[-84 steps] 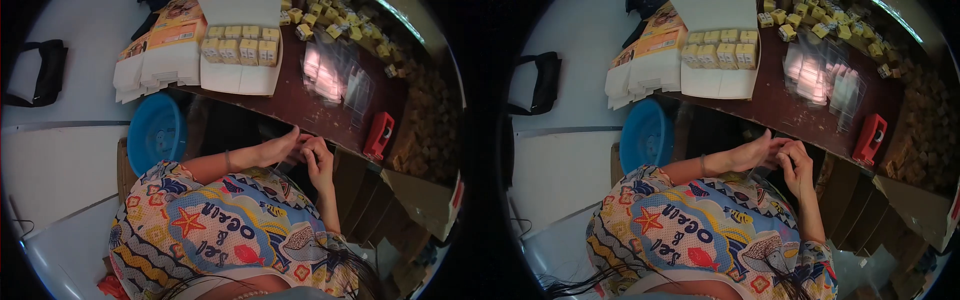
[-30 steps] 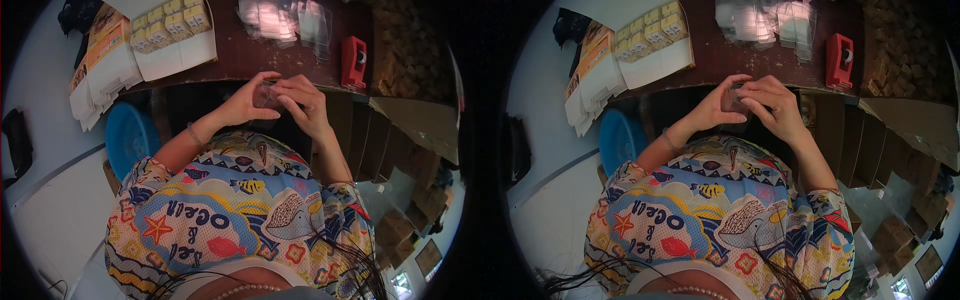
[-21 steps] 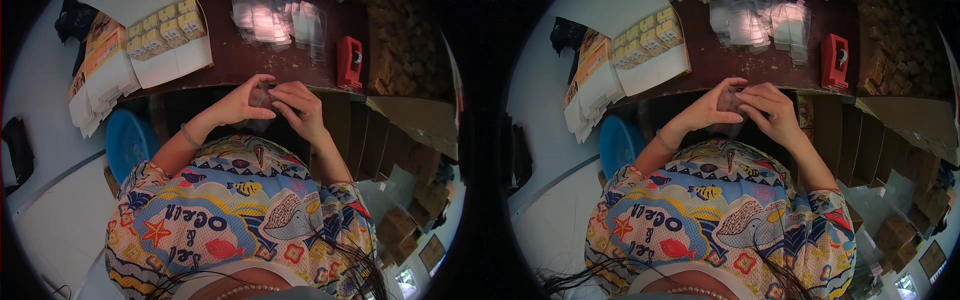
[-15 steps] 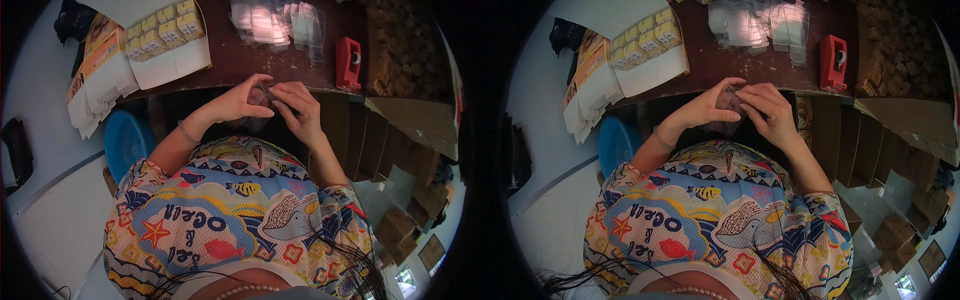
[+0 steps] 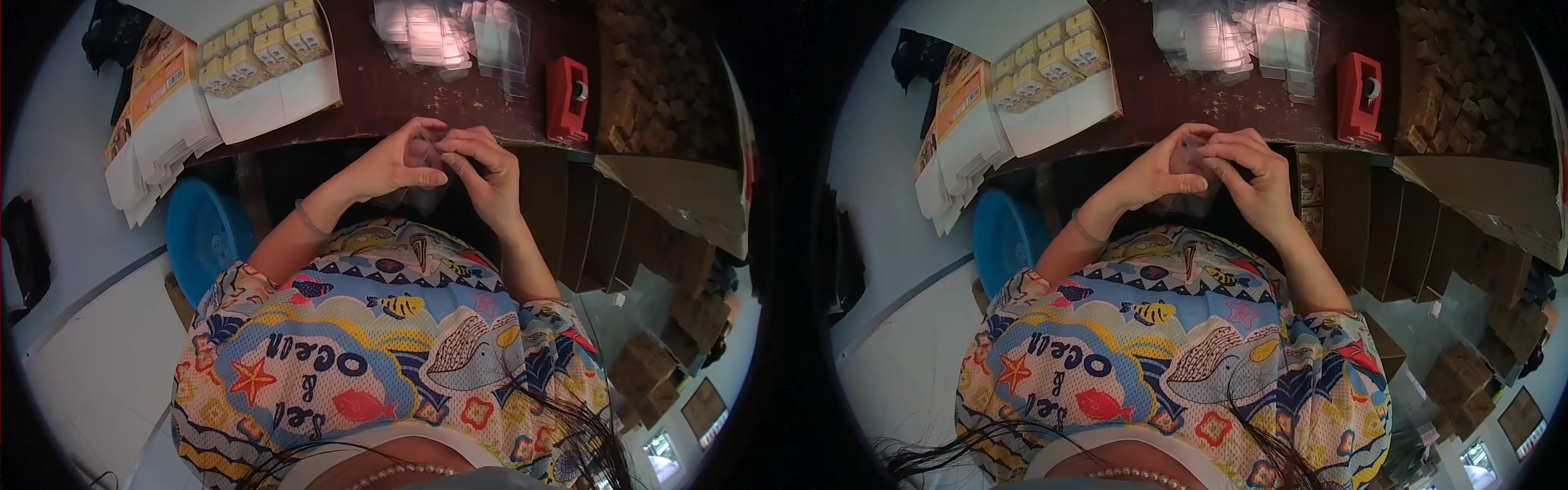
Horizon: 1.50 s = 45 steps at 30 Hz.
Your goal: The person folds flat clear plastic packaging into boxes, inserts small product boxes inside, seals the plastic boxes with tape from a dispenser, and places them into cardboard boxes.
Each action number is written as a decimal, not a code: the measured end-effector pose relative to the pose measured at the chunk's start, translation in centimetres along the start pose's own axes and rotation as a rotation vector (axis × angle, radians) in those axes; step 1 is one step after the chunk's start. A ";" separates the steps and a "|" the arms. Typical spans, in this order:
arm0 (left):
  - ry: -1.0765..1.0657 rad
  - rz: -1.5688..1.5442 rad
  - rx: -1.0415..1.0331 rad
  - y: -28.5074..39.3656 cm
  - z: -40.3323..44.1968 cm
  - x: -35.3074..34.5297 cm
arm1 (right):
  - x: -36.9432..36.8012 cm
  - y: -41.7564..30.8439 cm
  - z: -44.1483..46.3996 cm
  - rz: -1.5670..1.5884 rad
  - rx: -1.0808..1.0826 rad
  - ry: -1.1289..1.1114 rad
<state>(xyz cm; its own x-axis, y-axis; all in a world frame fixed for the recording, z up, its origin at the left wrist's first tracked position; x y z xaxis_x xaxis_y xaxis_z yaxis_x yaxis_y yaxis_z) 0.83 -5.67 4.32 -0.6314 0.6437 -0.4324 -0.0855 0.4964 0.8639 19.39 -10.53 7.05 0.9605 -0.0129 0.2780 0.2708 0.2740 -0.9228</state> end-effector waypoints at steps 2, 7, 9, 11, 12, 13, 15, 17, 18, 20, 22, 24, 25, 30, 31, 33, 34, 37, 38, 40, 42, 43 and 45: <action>-0.039 0.096 -0.049 -0.1 -0.1 0.6 | 0.1 0.2 0.1 -0.012 0.030 -0.073; -0.068 -0.238 -0.186 0.9 0.7 1.0 | 0.0 1.6 0.2 0.343 -0.074 0.053; -0.047 -0.223 -0.243 0.7 0.9 0.9 | -0.5 1.4 0.0 0.458 -0.197 -0.034; 0.013 -0.118 -0.283 0.2 1.1 0.3 | -1.3 1.5 -0.3 0.281 -0.189 -0.071; 0.084 -0.002 -0.303 0.3 1.2 0.1 | -1.2 0.9 0.2 0.170 -0.153 -0.061; 0.155 0.114 -0.321 0.4 1.1 -0.1 | -0.8 0.4 0.9 0.085 -0.148 -0.032; 0.397 0.596 -0.455 0.6 1.0 0.3 | -0.1 -0.5 2.4 -0.264 0.033 0.057; 0.337 0.450 -0.380 2.5 0.5 0.3 | 0.5 -1.3 4.0 -0.586 0.225 0.052; 0.306 0.377 -0.334 3.2 0.4 0.1 | 0.1 -1.3 4.5 -0.609 0.301 0.036; 0.357 0.333 -0.376 3.5 1.3 0.2 | -1.3 -0.8 5.3 -0.650 0.455 -0.003; 0.406 0.318 -0.408 2.4 3.3 1.9 | -1.6 -0.2 5.9 -0.601 0.460 -0.083; 0.450 0.053 -0.348 1.2 4.7 3.1 | -1.1 -1.1 6.9 -0.552 0.433 -0.193; 0.468 -0.007 -0.345 1.0 5.1 3.5 | 0.0 -1.3 7.7 -0.509 0.406 -0.229; 0.482 -0.103 -0.424 0.3 5.4 4.9 | 11.4 2.2 17.2 -0.731 0.324 -0.025; 0.507 -0.077 -0.429 0.3 5.4 4.4 | 14.6 4.4 19.7 -0.863 0.227 -0.020; 0.514 -0.052 -0.422 0.4 5.3 3.6 | 22.1 9.9 24.0 -1.113 0.011 0.028; 0.519 -0.038 -0.424 0.6 5.3 3.4 | 25.9 12.2 25.7 -1.230 -0.104 0.075; 0.489 -0.141 -0.403 1.2 5.0 3.0 | 33.1 16.4 28.1 -1.330 -0.146 0.186; 0.492 -0.170 -0.390 1.3 4.8 3.0 | 33.9 18.4 28.7 -1.266 -0.133 0.159; 0.470 -0.159 -0.381 1.6 4.7 3.1 | 33.5 17.9 29.6 -1.154 -0.217 0.134; 0.436 -0.114 -0.406 1.5 4.4 2.6 | 33.9 15.7 28.1 -1.051 -0.370 0.200; 0.428 -0.119 -0.414 1.6 4.4 2.7 | 34.0 14.8 27.9 -0.981 -0.396 0.275; 0.422 -0.142 -0.403 1.5 4.3 2.4 | 34.1 13.6 26.4 -0.839 -0.472 0.403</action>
<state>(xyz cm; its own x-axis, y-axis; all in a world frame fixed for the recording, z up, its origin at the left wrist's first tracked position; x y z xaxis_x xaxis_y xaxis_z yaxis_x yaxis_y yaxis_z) 2.46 -0.87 3.48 -0.8366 0.2598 -0.4823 -0.4251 0.2475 0.8707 54.11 18.19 11.00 0.3789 -0.3690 0.8487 0.7754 -0.3739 -0.5088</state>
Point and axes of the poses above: each hand's wrist, its own z-axis towards the middle knuckle, its own x-axis out of the back of the hand, y = z × x, the point moved 1 cm from there along z, towards the middle knuckle, and after that the axes turned 1 degree about y, right-handed, at the moved point
